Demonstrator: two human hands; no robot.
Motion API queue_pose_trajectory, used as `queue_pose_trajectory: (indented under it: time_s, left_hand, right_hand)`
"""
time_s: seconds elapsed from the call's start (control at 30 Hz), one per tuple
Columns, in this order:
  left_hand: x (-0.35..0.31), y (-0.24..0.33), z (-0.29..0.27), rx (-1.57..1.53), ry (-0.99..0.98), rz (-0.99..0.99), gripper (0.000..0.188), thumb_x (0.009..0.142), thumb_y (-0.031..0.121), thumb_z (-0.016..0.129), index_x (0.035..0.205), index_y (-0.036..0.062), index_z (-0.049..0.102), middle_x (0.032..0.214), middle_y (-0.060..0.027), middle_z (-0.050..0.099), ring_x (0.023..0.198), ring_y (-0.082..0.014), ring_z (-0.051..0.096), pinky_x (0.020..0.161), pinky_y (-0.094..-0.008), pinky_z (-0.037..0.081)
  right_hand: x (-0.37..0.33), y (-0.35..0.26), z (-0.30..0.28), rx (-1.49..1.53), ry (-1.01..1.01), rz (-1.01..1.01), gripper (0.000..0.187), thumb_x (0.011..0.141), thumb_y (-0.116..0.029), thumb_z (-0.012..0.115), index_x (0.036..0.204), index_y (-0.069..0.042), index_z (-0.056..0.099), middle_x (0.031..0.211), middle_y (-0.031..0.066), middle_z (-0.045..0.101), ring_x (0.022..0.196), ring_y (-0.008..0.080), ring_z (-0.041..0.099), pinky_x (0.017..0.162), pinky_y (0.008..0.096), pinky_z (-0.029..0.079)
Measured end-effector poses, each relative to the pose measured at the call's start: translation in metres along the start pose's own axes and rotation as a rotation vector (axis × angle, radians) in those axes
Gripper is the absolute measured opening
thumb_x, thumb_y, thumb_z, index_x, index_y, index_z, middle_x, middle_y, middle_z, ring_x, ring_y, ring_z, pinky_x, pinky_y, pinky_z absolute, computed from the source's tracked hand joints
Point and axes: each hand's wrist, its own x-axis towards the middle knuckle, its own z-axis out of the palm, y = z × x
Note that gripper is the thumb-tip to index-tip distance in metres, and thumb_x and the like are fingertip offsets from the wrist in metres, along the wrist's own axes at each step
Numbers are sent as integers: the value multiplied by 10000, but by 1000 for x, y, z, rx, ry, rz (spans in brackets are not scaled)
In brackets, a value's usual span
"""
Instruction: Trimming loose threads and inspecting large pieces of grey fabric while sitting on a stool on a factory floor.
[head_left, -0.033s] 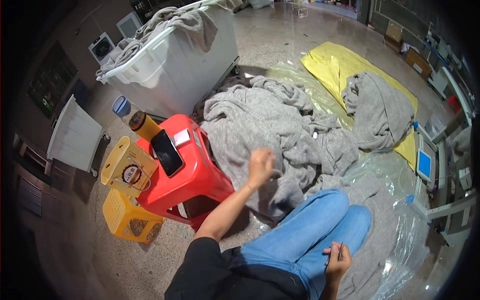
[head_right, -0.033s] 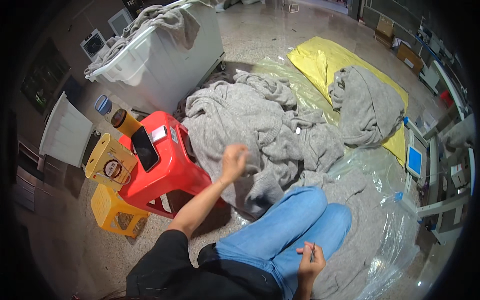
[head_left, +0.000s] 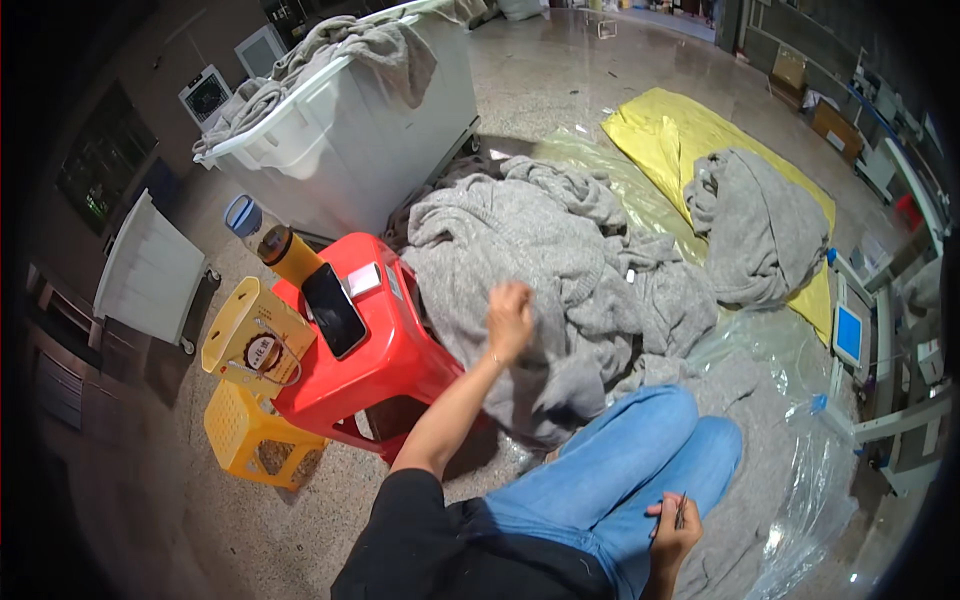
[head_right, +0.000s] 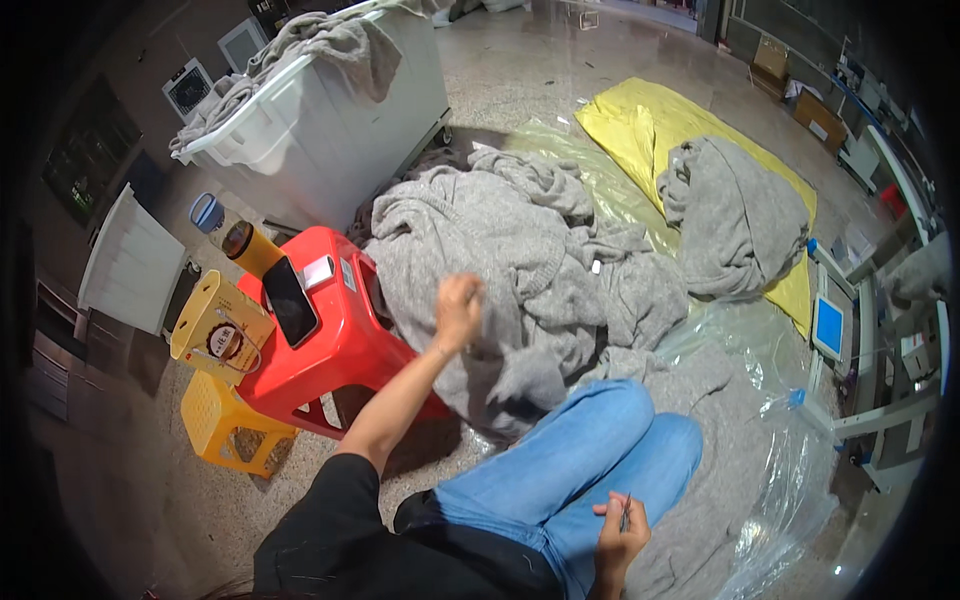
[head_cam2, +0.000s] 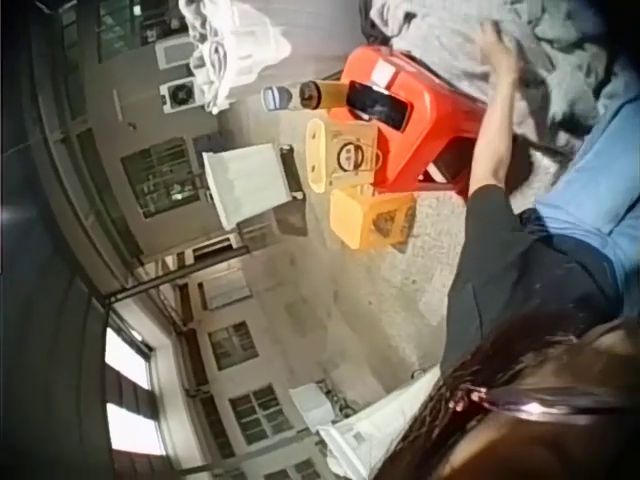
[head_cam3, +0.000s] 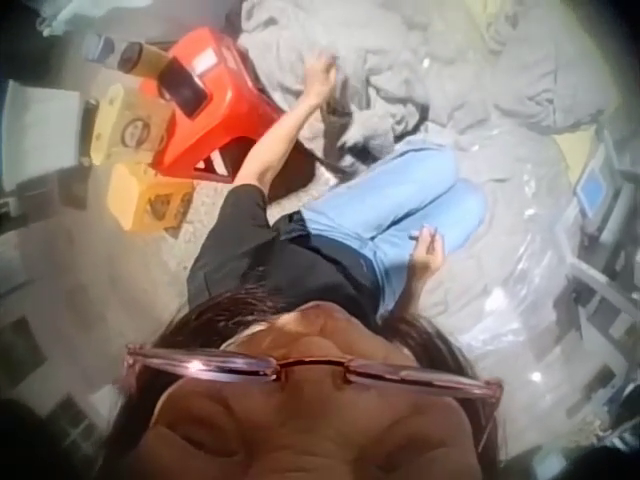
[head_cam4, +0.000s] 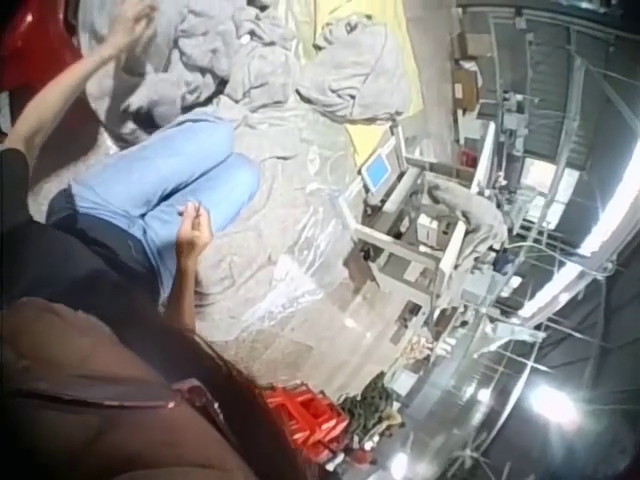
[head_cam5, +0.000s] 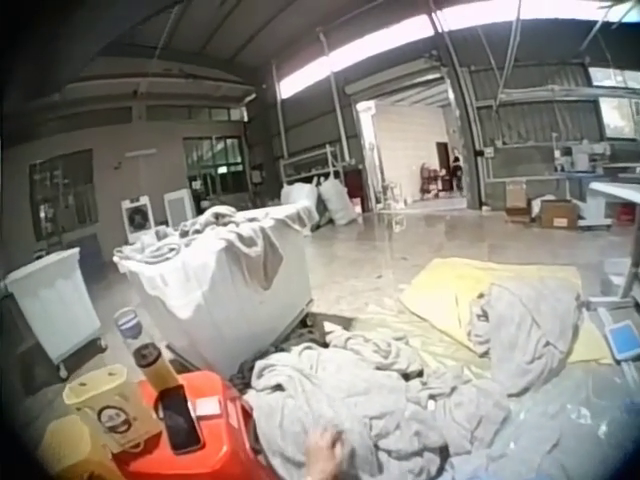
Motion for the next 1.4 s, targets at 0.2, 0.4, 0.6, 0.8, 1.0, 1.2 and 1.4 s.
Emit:
queue_pose_trajectory:
  time_s: [0.2,0.4,0.6,0.8,1.0,1.2,1.4]
  left_hand:
    - [113,-48,15,413,-109,3,243,791,35,542,1003,125,620,1308,-98,406,1023,-290,506,849,-425,423]
    - [138,-100,31,900,-501,301,265,852,153,492,1054,207,655,1416,-34,368,1221,-205,438,1085,-506,189]
    - [176,-8,30,601,-792,149,219,723,234,621,865,80,685,824,-125,673,733,-285,658,797,-428,501]
    - [234,199,-41,-803,-1167,-385,163,833,185,634,867,27,613,776,-61,620,615,-133,571,530,-308,480]
    - [293,333,-107,-1847,-1222,249,289,958,232,351,1054,15,514,975,-118,633,900,-231,615,847,-369,492]
    - [318,444,-199,-1961,-929,686,234,971,213,369,942,34,517,906,-112,611,862,-249,595,833,-396,477]
    - [273,384,-239,-1928,-683,385,177,916,95,437,996,10,571,949,-138,632,878,-279,609,808,-374,483]
  right_hand:
    - [-13,43,-24,-81,-47,86,198,906,-206,569,954,-19,614,727,41,605,655,98,517,615,210,429]
    - [-6,43,-21,-268,-62,177,238,919,-210,555,969,19,601,781,48,604,671,120,515,643,241,444]
    - [8,23,-3,-6,-25,142,196,916,-161,528,975,18,582,760,76,620,568,84,462,527,221,380]
    - [68,-45,91,377,116,-129,91,875,-65,559,942,-3,564,816,84,658,479,34,442,395,177,318]
    - [127,-118,114,518,169,-503,674,724,-47,750,1290,-44,384,1306,87,424,1109,120,438,805,216,422]
    - [184,-170,33,259,688,-732,707,705,-73,732,1309,-28,366,1166,106,521,1073,220,511,888,334,426]
    - [132,-176,-150,-54,519,-779,453,728,-53,606,1170,19,542,1033,48,608,921,119,549,826,247,438]
